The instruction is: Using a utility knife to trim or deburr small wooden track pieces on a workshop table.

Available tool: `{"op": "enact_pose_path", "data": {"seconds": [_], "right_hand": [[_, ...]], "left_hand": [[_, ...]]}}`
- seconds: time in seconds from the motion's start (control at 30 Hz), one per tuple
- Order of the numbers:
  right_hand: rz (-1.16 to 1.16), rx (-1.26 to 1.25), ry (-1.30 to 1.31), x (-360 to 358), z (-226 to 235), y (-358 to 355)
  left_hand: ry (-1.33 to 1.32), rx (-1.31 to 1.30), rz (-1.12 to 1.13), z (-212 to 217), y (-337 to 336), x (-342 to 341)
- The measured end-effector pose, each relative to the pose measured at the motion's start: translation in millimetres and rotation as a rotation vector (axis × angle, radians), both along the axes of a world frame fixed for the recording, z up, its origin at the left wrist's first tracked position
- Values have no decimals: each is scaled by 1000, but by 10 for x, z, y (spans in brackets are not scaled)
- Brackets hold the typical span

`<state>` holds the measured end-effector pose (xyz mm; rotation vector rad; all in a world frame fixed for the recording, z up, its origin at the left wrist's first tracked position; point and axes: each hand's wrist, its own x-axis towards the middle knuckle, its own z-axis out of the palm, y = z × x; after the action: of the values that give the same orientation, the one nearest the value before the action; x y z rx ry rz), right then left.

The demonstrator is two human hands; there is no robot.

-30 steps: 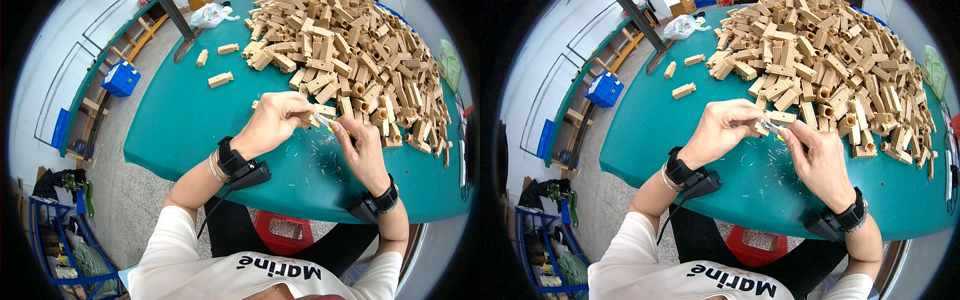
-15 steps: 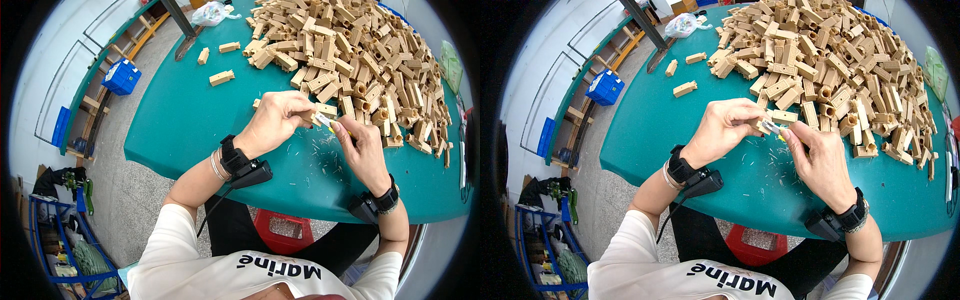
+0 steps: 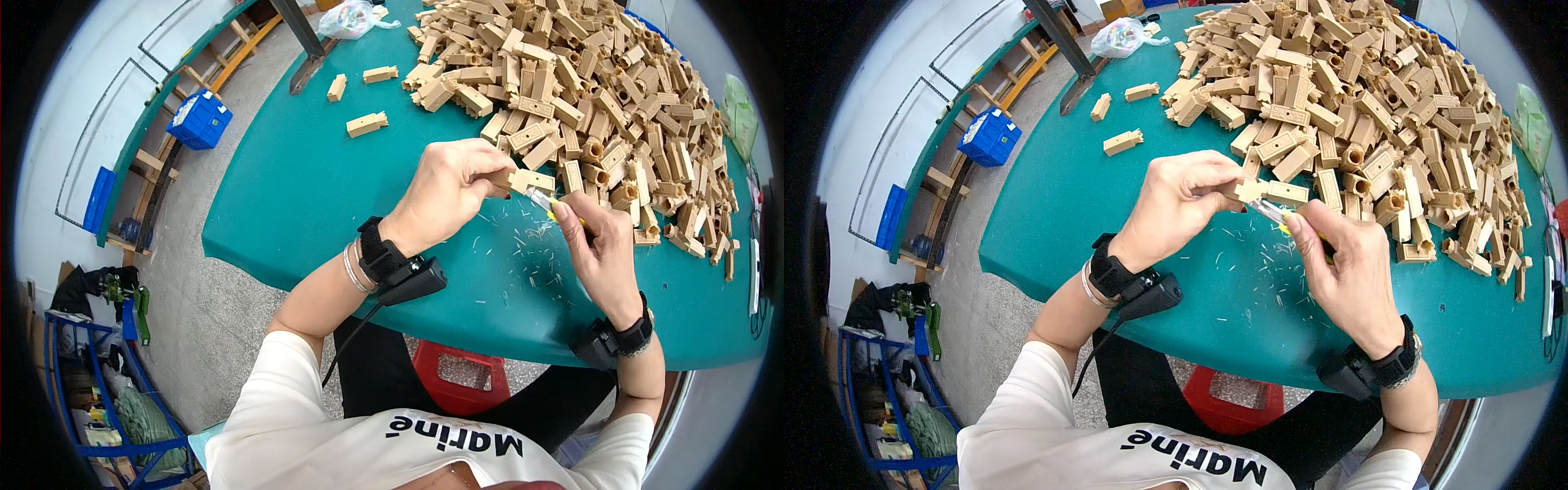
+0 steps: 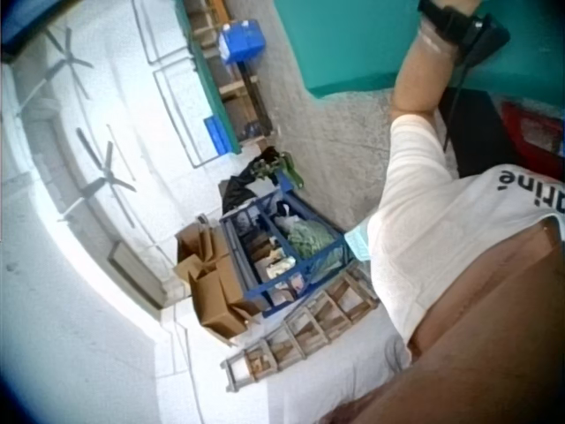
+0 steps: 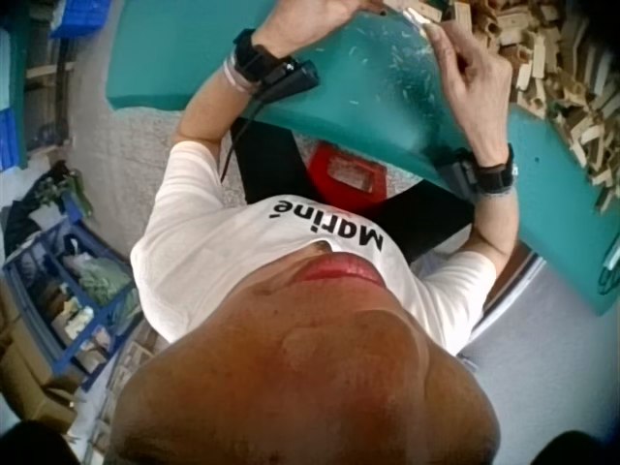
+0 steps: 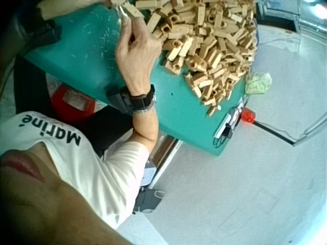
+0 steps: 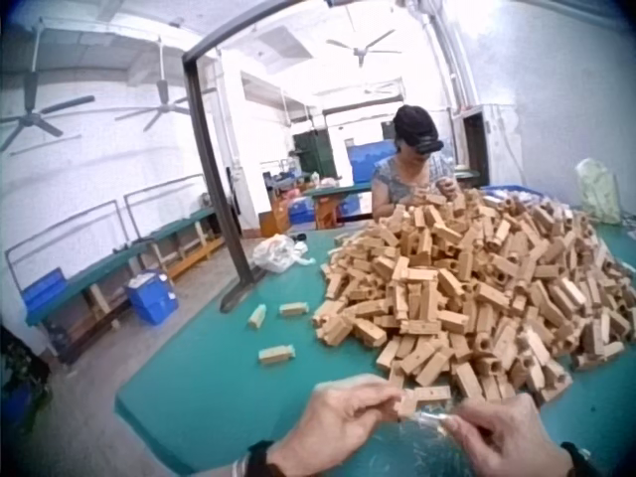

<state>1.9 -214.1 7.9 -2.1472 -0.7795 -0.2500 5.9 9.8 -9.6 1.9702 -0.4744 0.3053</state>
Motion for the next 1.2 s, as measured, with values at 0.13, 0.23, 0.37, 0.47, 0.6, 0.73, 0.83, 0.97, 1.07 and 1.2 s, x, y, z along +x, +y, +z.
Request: {"op": "enact_pose_path", "data": {"seconds": [0.13,0.23,0.37,0.47,0.6,0.73,0.83,0.97,1.07,1.2], "right_hand": [[-21,-62,-27,40,-29,15],[-38,-63,-24,43,-36,7],[-32,-77,-3,35,-32,13],[-29,-85,-1,33,-39,14],[-40,-118,-29,31,-31,14],[-32,-128,-47,31,-40,6],[-30,-121,-51,28,-44,4],[-29,-115,-37,30,-48,3],[-31,-117,-29,26,-45,11],[-29,-122,-42,29,-46,3]], "left_hand": [[-17,-6,-29,5,-19,-30],[-23,30,-20,-2,-47,-24],[18,5,-33,-7,-60,-36],[26,-9,-35,-20,-57,-28],[24,-26,-43,-4,-56,-43],[32,-32,-49,-14,-60,-38],[54,-45,-53,-19,-63,-40],[36,-36,-52,-24,-64,-38],[45,-28,-60,10,-65,-52],[36,-50,-69,2,-72,-52]]}}
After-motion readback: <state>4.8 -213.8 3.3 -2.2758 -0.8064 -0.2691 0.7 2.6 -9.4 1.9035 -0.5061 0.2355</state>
